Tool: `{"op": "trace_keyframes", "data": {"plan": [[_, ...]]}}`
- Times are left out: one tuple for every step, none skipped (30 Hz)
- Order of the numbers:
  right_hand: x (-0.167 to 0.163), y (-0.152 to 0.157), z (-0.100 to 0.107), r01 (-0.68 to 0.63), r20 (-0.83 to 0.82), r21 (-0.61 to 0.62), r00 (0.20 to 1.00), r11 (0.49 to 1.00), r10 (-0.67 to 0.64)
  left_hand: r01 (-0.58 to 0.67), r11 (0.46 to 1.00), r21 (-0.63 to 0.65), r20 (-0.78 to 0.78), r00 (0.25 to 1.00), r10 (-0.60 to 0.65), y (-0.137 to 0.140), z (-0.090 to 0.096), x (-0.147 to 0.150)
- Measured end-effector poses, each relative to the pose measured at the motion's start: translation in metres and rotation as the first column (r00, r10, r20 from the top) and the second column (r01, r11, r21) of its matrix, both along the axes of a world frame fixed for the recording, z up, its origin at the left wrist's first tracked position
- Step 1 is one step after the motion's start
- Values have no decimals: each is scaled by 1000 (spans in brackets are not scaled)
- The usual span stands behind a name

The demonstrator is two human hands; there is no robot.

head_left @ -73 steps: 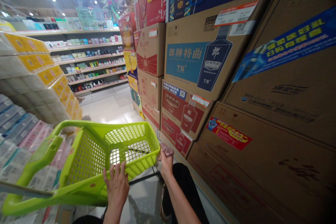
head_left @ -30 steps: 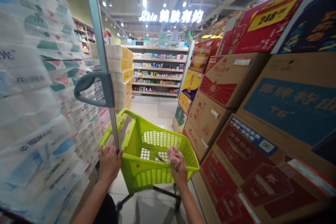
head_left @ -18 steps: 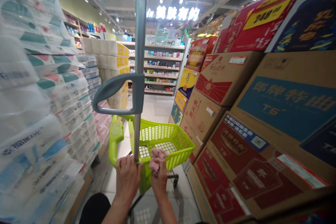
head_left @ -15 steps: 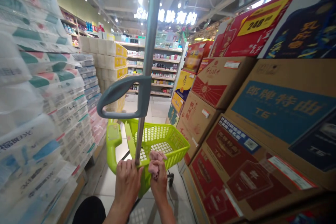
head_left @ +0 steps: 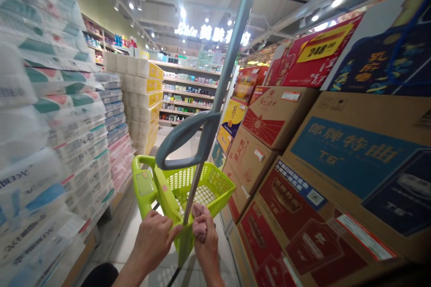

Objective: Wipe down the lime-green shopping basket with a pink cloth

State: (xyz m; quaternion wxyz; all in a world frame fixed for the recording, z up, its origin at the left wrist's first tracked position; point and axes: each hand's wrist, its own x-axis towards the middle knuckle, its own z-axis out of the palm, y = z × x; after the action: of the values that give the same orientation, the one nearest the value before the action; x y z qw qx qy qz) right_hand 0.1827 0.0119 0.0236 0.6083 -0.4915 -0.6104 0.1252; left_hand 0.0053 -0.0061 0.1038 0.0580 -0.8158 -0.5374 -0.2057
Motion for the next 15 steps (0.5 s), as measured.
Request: {"op": "trace_keyframes", "data": {"plan": [[-4,-2,6,-10,-2,-3,1000,1000,10,-9,1000,17,-1,1000,9,0,-2,3],[-10,-5,11,-20,0,3,1000,1000,20,-13,999,34,3,1000,13,0,-3,6],[-15,-8,15,-27,3,13,1000,1000,27,-12,999,48,7,1000,12,0,-5,9],[-21,-11,19,-29,-1,27,1000,999,29,-10,998,60,11,1000,10,-1,-6,12],[-25,-13,21,-28,-10,42,1000,999,28,-14,997,72,14,1000,13,-1,-7,14],[-29,-15,23,-24,-23,50,999,998,25,-24,996,82,14,1000,23,-2,-8,16],[-31,-17,23,-18,-40,49,999,999,20,-40,995,90,12,999,39,-3,-9,19],[-32,-18,22,-10,-58,39,998,999,12,-57,994,95,9,998,56,-5,-9,21],[-32,-18,20,-1,-77,28,997,1000,3,-72,993,97,5,997,72,-6,-10,24],[-31,-18,18,4,-92,20,996,1000,-2,-83,992,99,-1,997,83,-8,-10,28],[-28,-18,16,10,-106,16,994,1000,-8,-88,991,100,-8,996,89,-10,-10,32],[-25,-17,14,15,-116,13,993,1000,-13,-91,991,99,-14,996,93,-13,-10,37],[-22,-17,13,19,-120,11,993,1000,-17,-94,991,96,-18,995,97,-16,-9,41],[-18,-17,12,27,-115,11,993,1000,-26,-96,991,91,-21,995,99,-19,-8,47],[-14,-17,12,43,-105,5,994,999,-42,-98,992,84,-19,995,100,-22,-7,52]]}}
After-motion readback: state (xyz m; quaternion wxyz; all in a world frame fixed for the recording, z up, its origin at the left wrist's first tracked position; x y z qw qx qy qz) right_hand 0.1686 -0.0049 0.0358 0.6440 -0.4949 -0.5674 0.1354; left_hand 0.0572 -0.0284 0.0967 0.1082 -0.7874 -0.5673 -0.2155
